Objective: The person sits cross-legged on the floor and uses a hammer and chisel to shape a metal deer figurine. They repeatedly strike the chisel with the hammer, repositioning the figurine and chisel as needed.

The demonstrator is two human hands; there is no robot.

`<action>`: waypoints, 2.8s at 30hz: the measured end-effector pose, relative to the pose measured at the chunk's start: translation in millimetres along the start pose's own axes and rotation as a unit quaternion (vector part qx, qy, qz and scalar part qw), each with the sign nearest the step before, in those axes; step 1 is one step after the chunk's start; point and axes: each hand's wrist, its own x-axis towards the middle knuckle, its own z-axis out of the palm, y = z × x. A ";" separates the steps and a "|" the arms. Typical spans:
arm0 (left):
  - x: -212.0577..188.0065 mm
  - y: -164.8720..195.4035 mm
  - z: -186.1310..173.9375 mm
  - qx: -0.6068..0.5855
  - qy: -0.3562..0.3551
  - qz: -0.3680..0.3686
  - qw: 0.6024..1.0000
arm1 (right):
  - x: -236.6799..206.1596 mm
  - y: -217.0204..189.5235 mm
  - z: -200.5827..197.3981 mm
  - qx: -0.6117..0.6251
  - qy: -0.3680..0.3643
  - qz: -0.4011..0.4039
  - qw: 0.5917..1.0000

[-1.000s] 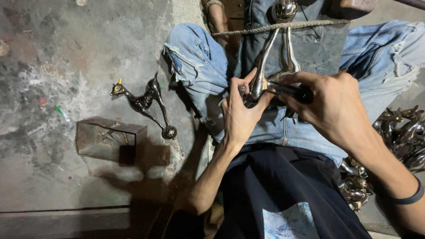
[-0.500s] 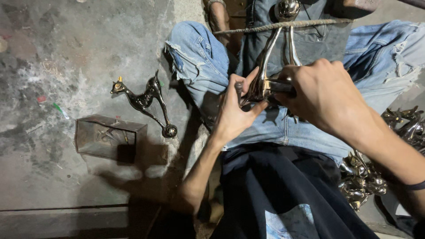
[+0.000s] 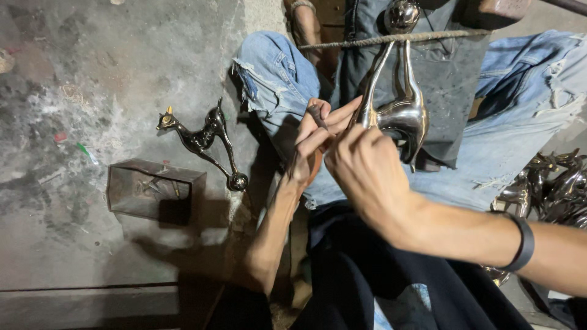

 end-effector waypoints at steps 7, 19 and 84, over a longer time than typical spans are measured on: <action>3.4 18.7 8.3 -0.285 0.034 -0.080 0.955 | -38.8 -3.4 33.3 -0.061 0.146 -0.019 0.987; -0.8 15.4 19.0 -0.266 0.028 -0.062 0.962 | -51.4 45.2 58.7 0.096 0.079 -0.020 0.992; 6.4 -4.7 42.9 -0.143 0.082 -0.024 0.986 | 1.4 141.1 57.5 0.210 -0.122 -0.048 0.969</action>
